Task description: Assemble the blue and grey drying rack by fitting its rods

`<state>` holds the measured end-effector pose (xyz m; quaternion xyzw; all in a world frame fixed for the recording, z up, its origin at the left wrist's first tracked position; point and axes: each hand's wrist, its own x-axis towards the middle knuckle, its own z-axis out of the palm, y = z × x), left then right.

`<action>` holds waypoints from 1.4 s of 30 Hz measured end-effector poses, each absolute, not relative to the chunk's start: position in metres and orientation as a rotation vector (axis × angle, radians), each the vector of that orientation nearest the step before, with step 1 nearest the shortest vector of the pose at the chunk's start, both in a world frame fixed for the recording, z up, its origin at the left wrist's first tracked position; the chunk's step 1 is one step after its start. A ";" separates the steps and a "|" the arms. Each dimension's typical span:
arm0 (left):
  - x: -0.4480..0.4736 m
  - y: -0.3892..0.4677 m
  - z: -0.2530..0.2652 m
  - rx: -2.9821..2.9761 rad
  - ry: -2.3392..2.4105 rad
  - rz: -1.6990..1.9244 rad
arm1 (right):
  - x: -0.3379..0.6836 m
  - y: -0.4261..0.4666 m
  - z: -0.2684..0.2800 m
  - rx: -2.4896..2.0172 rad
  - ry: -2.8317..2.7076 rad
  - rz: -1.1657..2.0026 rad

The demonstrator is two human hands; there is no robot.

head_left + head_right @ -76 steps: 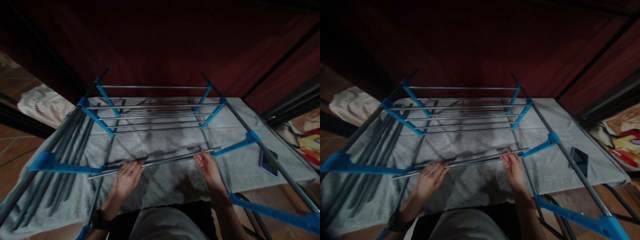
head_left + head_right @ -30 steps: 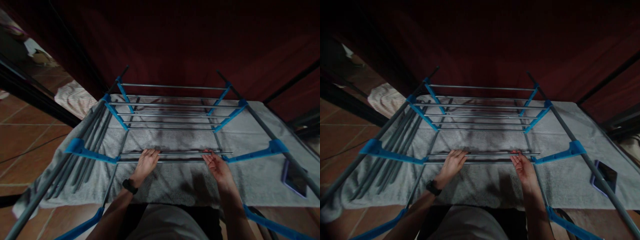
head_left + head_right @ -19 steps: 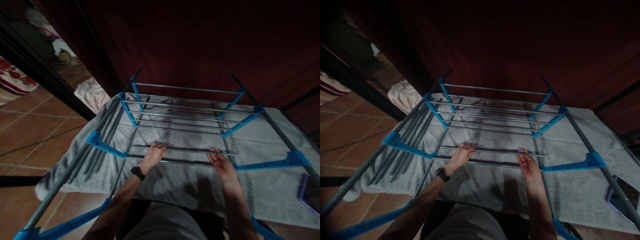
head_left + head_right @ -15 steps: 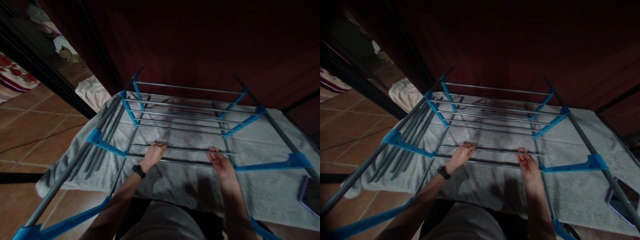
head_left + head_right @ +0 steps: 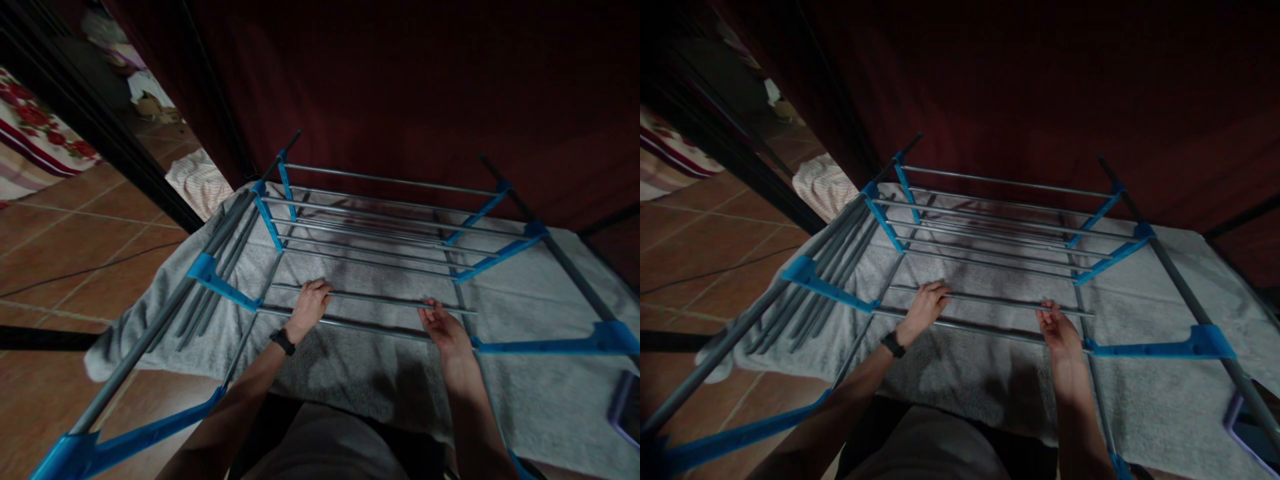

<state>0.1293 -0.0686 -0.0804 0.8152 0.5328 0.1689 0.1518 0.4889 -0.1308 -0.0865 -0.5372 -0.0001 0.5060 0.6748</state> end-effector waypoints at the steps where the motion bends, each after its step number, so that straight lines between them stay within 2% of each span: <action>1: 0.129 -0.069 -0.080 2.331 1.546 0.487 | 0.490 -0.127 -0.087 -1.228 0.036 1.141; 14: 0.129 -0.070 -0.082 2.329 1.600 0.493 | 0.493 -0.125 -0.113 -1.192 0.004 1.153; 31: 0.130 -0.072 -0.082 2.366 1.653 0.487 | 0.494 -0.126 -0.111 -1.179 -0.039 1.194; 42: 0.135 -0.077 -0.077 2.318 1.679 0.475 | 0.498 -0.134 -0.116 -1.343 -0.221 1.113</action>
